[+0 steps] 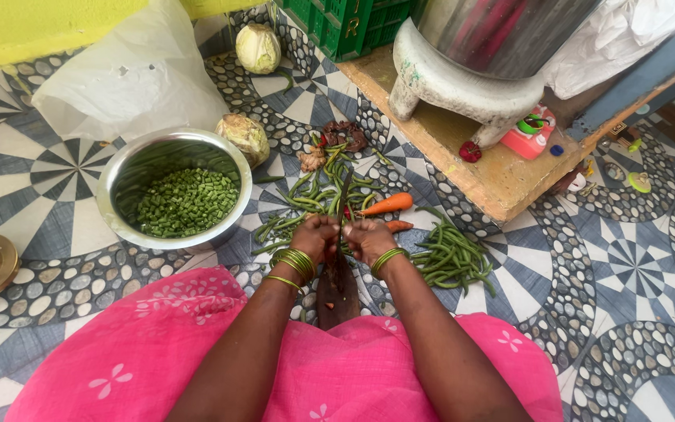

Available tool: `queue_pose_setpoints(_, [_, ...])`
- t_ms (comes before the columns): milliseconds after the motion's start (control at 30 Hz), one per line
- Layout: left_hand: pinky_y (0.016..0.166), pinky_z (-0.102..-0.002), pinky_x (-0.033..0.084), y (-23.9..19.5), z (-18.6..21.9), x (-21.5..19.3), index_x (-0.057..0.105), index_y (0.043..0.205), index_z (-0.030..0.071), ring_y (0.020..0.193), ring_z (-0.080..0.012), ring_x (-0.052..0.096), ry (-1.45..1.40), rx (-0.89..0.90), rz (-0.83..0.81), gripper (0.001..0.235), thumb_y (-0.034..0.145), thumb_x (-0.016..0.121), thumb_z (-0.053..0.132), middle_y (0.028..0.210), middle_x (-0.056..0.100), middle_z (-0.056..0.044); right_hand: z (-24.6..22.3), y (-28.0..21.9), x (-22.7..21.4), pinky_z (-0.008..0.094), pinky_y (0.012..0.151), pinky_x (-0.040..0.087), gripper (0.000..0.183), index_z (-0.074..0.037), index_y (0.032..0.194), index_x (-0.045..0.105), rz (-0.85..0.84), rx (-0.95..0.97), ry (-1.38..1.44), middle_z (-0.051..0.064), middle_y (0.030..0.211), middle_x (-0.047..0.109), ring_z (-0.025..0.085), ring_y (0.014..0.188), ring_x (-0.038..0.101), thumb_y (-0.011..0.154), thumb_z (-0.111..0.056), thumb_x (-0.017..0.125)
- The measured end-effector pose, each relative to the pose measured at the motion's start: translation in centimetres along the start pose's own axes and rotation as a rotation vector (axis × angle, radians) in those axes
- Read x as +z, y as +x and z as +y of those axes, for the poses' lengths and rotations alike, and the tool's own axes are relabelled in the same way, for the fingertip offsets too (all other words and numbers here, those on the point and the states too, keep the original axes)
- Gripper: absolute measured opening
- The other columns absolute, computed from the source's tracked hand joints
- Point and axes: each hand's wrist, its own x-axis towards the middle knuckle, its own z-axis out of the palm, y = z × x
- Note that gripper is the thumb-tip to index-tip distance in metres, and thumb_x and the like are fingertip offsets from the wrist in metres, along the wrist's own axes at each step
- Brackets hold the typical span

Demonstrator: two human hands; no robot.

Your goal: The person sits on the floor and uses a traditional blade tool to chop green beans into small pieces. The chopped pieces are collected in a metal bowl placed nearby.

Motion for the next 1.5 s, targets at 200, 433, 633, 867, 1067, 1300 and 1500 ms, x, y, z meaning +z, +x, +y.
queue_pose_setpoints(200, [0.043, -0.025, 0.043, -0.6, 3.1, -0.1, 0.063, 0.087, 0.004, 0.050, -0.0129, 0.050, -0.226, -0.185, 0.235, 0.005, 0.091, 0.066, 0.005, 0.066, 0.059, -0.004, 0.8, 1.5, -1.2, 0.030, 0.067, 0.053, 0.017, -0.007, 0.104, 0.073, 0.227, -0.094, -0.327, 0.003, 0.095, 0.076, 0.014, 0.077, 0.066, 0.088, -0.004, 0.071])
queue_pose_setpoints(433, [0.054, -0.030, 0.047, 2.7, 17.2, -12.4, 0.060, 0.080, 0.011, 0.061, -0.0161, 0.054, -0.250, 0.189, 0.272, 0.016, 0.095, 0.062, 0.013, 0.068, 0.058, -0.003, -1.4, 7.5, -2.9, 0.031, 0.078, 0.057, 0.017, -0.008, 0.101, 0.077, 0.229, -0.492, -0.655, 0.006, 0.097, 0.079, 0.016, 0.085, 0.073, 0.085, -0.002, 0.076])
queue_pose_setpoints(633, [0.089, -0.038, 0.053, 4.7, 18.4, -24.2, 0.078, 0.112, 0.005, 0.102, -0.0284, 0.070, 0.956, 0.412, 0.531, 0.026, 0.093, 0.062, 0.011, 0.115, 0.076, -0.011, -4.7, 9.3, 1.1, 0.036, 0.089, 0.055, 0.025, -0.017, 0.104, 0.077, -0.052, -0.784, -1.142, 0.005, 0.107, 0.075, 0.023, 0.101, 0.070, 0.081, -0.006, 0.077])
queue_pose_setpoints(867, [0.101, -0.037, 0.048, 3.2, 19.2, -17.0, 0.065, 0.126, 0.005, 0.115, -0.0344, 0.062, 0.396, 0.328, 0.938, 0.051, 0.078, 0.075, 0.017, 0.141, 0.051, -0.025, -8.7, 7.7, 4.3, 0.046, 0.109, 0.038, 0.033, -0.026, 0.101, 0.075, -0.122, -0.479, -1.753, -0.004, 0.129, 0.063, 0.023, 0.128, 0.051, 0.074, -0.008, 0.083])
queue_pose_setpoints(1067, [0.101, -0.039, 0.049, 0.0, 20.4, -12.8, 0.061, 0.125, 0.003, 0.113, -0.0415, 0.061, 0.416, 0.537, 0.990, 0.046, 0.080, 0.067, 0.012, 0.155, 0.013, -0.034, -9.8, 8.8, -1.8, 0.041, 0.093, 0.053, 0.026, -0.021, 0.092, 0.075, 0.248, -0.977, -1.393, 0.002, 0.103, 0.075, 0.027, 0.104, 0.066, 0.071, -0.009, 0.086])
queue_pose_setpoints(1300, [0.095, -0.045, 0.048, 1.7, 14.6, -10.4, 0.073, 0.114, 0.009, 0.109, -0.0385, 0.060, 0.934, 0.802, 0.829, 0.039, 0.080, 0.088, 0.017, 0.119, 0.064, -0.023, -11.5, 3.5, -14.4, 0.027, 0.067, 0.054, 0.031, -0.003, 0.098, 0.069, 0.154, -0.663, -0.557, 0.005, 0.087, 0.073, 0.012, 0.074, 0.066, 0.076, -0.013, 0.087])
queue_pose_setpoints(1500, [0.053, -0.023, 0.049, 2.2, 7.9, -9.6, 0.066, 0.119, 0.006, 0.070, -0.0088, 0.063, 0.442, 0.296, 0.165, 0.033, 0.088, 0.072, 0.015, 0.091, 0.070, -0.001, -10.6, -13.6, -23.6, 0.032, 0.067, 0.053, 0.029, -0.003, 0.105, 0.070, 0.403, -0.343, -0.431, 0.006, 0.091, 0.068, 0.015, 0.074, 0.063, 0.088, -0.026, 0.075])
